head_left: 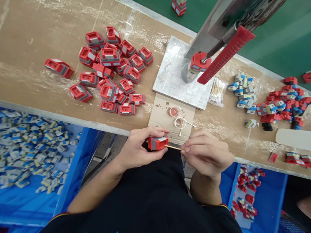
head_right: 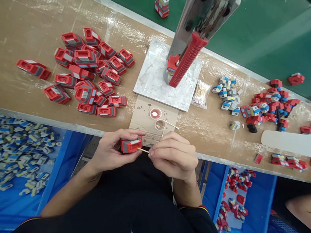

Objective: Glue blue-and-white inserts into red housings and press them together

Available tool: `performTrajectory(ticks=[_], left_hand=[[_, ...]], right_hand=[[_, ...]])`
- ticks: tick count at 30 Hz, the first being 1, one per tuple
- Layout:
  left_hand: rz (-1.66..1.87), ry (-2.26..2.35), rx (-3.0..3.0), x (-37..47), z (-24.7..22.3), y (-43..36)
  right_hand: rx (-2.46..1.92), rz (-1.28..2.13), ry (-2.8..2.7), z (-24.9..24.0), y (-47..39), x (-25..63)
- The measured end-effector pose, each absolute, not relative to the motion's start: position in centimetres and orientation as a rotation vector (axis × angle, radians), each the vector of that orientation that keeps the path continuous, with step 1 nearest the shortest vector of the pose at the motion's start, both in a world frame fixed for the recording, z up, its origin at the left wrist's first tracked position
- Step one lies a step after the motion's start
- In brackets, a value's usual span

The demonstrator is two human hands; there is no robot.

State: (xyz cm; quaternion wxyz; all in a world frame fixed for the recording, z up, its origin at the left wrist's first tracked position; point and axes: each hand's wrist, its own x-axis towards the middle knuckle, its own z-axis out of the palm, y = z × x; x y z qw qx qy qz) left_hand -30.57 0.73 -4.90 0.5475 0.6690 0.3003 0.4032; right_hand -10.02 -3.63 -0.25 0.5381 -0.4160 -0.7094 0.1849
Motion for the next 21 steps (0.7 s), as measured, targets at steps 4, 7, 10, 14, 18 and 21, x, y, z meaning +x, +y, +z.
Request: performTrajectory(ticks=[4,7,10,14,18,21], left_hand=[[0.989,0.690,1.623,-30.5,-5.0,0.7],[0.988,0.701,1.633,-30.5,-5.0,0.8],[0.963,0.707,1.634,-30.6,-5.1,0.9],[0.954,0.698,1.626,-30.5,-5.4,0.9],[0.983,0.724,1.624,-30.7,-5.7,1.0],[1.008,0.762,1.578,-31.3,-6.0,1.1]], right_hand=[[-0.966,0.439,-1.693,-0.1,-3.6,-10.0],[-0.979,0.433,-1.710,0.0,-3.6,-9.7],[-0.970,0.449,-1.708,-0.1,-3.5,-9.7],[-0.934,0.475,-1.665,-0.5,-3.3,-10.4],[-0.986,0.466,-1.561,-1.6,-3.6,-9.5],[-1.090,0.390,-1.394,-2.6,-3.9,-7.3]])
